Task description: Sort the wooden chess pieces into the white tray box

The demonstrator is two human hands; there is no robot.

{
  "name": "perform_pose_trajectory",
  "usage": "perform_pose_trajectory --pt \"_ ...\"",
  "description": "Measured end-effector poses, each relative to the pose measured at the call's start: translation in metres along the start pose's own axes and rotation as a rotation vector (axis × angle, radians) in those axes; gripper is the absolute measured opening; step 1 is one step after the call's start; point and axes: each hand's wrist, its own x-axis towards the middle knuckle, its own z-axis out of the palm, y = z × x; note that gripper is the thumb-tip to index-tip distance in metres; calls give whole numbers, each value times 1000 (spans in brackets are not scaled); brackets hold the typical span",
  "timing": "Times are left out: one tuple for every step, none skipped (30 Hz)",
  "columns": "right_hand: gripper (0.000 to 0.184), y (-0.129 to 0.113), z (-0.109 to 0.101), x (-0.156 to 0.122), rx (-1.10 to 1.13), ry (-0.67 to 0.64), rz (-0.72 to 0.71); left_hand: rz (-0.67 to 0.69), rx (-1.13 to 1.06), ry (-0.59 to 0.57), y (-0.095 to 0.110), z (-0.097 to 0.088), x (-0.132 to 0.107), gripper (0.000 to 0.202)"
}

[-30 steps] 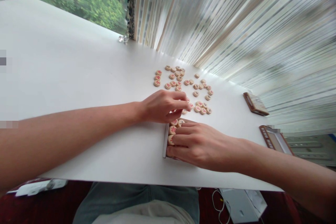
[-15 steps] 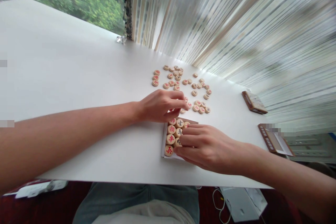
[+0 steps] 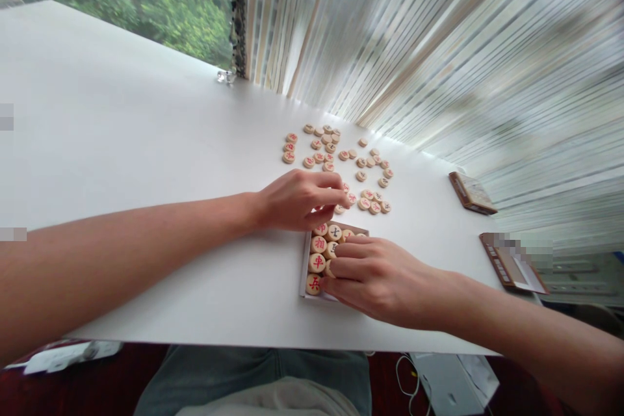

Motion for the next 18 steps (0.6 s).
perform_pose_trajectory --pt "26 0 0 0 2 4 1 0 0 -1 0 0 0 26" --pt "25 0 0 0 4 10 3 1 -1 -2 0 0 0 26" --pt "25 0 -1 0 5 16 4 0 -1 -2 0 0 0 25" --pt "25 0 -1 -1 5 22 4 0 -1 -3 0 1 0 25" --pt "24 0 -1 -1 3 24 5 0 0 -6 0 1 0 25" --pt "24 0 -1 -1 -3 23 4 -2 1 -8 0 1 0 25" --pt "23 0 -1 -1 -10 20 1 -5 3 -10 0 1 0 26" --pt "23 0 -1 -1 -17 14 -2 -10 5 -13 0 1 0 26" --pt "23 0 0 0 -25 13 -5 -13 6 -15 0 1 0 26" --pt "23 0 0 0 -32 13 -9 -16 8 -18 0 1 0 26" --pt "23 0 0 0 -37 15 -13 -19 11 -19 0 0 0 26" --pt "23 0 1 1 -42 17 -16 -22 12 -22 0 0 0 26" --pt "23 0 1 1 -45 18 -19 -24 11 -23 0 0 0 26" --pt "24 0 1 1 -45 18 -23 -28 10 -26 0 0 0 26" --pt "24 0 1 1 -44 18 -26 -32 8 -28 0 0 0 26" --pt "25 0 1 1 -41 18 -29 -36 6 -30 0 0 0 26" --pt "26 0 2 1 -38 21 -30 -36 3 -31 0 0 0 26" --pt "26 0 2 1 -37 25 -30 -33 1 -30 0 1 0 26"
